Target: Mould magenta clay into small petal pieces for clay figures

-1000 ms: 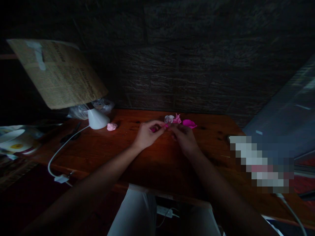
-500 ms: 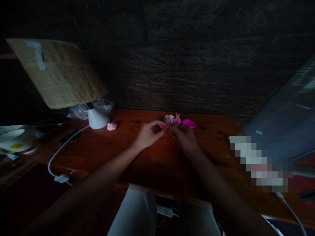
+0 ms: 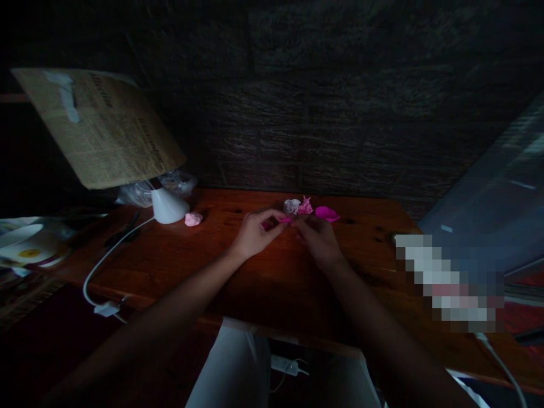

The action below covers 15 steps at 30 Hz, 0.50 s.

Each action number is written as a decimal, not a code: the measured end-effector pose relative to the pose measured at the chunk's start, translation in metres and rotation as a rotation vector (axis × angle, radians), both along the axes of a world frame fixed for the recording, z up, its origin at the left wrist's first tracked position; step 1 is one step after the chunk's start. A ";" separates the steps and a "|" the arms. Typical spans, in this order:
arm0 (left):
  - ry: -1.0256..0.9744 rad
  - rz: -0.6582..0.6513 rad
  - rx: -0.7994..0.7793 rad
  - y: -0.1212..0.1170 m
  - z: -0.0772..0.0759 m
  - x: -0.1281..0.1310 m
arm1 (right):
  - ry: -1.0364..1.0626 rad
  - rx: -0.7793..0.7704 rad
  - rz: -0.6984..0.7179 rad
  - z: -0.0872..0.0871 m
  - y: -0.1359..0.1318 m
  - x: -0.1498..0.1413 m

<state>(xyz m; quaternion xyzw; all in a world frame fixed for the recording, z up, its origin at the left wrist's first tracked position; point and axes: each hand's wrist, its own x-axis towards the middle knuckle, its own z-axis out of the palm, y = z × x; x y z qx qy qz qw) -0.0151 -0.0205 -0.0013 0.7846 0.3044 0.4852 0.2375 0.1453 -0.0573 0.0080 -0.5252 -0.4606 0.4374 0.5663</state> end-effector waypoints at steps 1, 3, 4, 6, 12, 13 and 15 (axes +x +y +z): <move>0.000 0.006 -0.003 0.000 0.000 0.000 | -0.007 0.009 -0.015 0.001 0.000 0.003; 0.004 0.021 -0.010 0.001 0.000 -0.001 | -0.024 0.042 -0.086 0.005 0.002 0.015; 0.009 0.024 -0.010 0.002 0.000 -0.001 | -0.056 0.069 -0.142 0.007 0.004 0.023; 0.017 0.033 0.003 0.003 0.000 -0.002 | -0.160 0.128 -0.218 0.012 0.012 0.044; 0.036 0.002 0.041 0.003 -0.002 0.000 | -0.749 0.170 -0.209 0.023 0.039 0.089; 0.042 0.000 0.042 0.003 -0.003 0.000 | -0.832 0.164 -0.221 0.022 0.040 0.090; 0.050 0.005 0.043 0.003 -0.003 0.001 | -0.911 0.162 -0.246 0.019 0.041 0.088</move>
